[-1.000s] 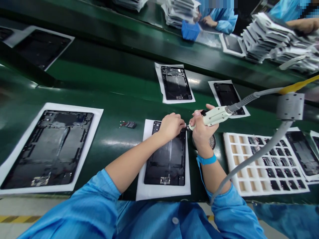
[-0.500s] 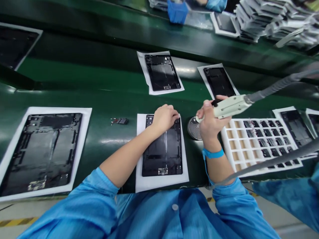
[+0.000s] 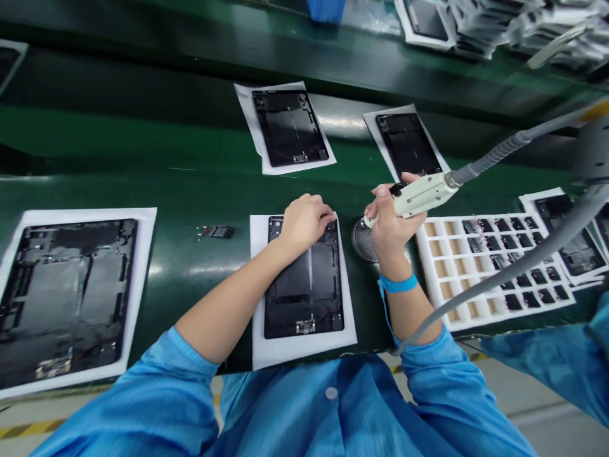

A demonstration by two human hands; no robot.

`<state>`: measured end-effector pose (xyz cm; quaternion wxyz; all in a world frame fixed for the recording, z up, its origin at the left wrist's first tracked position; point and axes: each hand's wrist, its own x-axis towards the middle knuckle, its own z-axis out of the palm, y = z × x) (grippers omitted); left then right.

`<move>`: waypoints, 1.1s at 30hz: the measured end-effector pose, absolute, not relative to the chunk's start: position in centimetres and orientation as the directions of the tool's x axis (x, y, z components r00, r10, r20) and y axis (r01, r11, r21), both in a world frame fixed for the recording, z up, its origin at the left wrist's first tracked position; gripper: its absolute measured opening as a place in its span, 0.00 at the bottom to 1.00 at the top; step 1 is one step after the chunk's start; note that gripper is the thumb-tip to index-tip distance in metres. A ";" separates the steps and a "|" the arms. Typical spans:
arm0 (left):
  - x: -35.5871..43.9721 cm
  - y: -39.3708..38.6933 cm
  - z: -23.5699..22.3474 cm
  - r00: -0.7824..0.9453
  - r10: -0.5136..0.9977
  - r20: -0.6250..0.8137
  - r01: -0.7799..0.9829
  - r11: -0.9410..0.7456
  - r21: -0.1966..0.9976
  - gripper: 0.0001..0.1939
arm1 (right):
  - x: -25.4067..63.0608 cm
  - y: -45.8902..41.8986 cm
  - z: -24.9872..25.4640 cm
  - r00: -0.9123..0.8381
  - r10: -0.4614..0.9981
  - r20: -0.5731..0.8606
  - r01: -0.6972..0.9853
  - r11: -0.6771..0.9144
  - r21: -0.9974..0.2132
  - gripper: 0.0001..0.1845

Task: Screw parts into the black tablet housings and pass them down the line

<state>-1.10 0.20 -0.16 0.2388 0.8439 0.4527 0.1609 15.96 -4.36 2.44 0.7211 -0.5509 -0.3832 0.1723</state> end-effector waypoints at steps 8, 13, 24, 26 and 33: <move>-1.1 0.2 -0.2 0.536 0.842 0.055 0.689 -0.474 0.548 0.11 | 15.7 -4.2 2.6 0.654 0.660 0.370 0.164 0.354 -0.921 0.32; -1.2 0.2 -0.4 0.538 0.841 0.063 0.684 -0.479 0.551 0.12 | 15.7 -4.3 2.6 0.647 0.678 0.349 0.148 0.337 -0.930 0.34; -1.0 0.1 -0.1 0.542 0.839 0.055 0.680 -0.476 0.558 0.11 | 15.5 -4.4 2.8 0.640 0.675 0.368 0.142 0.367 -0.919 0.29; -1.0 0.1 -0.2 0.540 0.840 0.059 0.679 -0.476 0.559 0.11 | 15.6 -4.5 2.8 0.639 0.677 0.365 0.141 0.364 -0.921 0.29; -0.9 0.3 -0.3 0.544 0.838 0.045 0.663 -0.462 0.588 0.09 | 14.7 -4.6 4.8 0.636 0.633 0.442 0.174 0.439 -0.881 0.28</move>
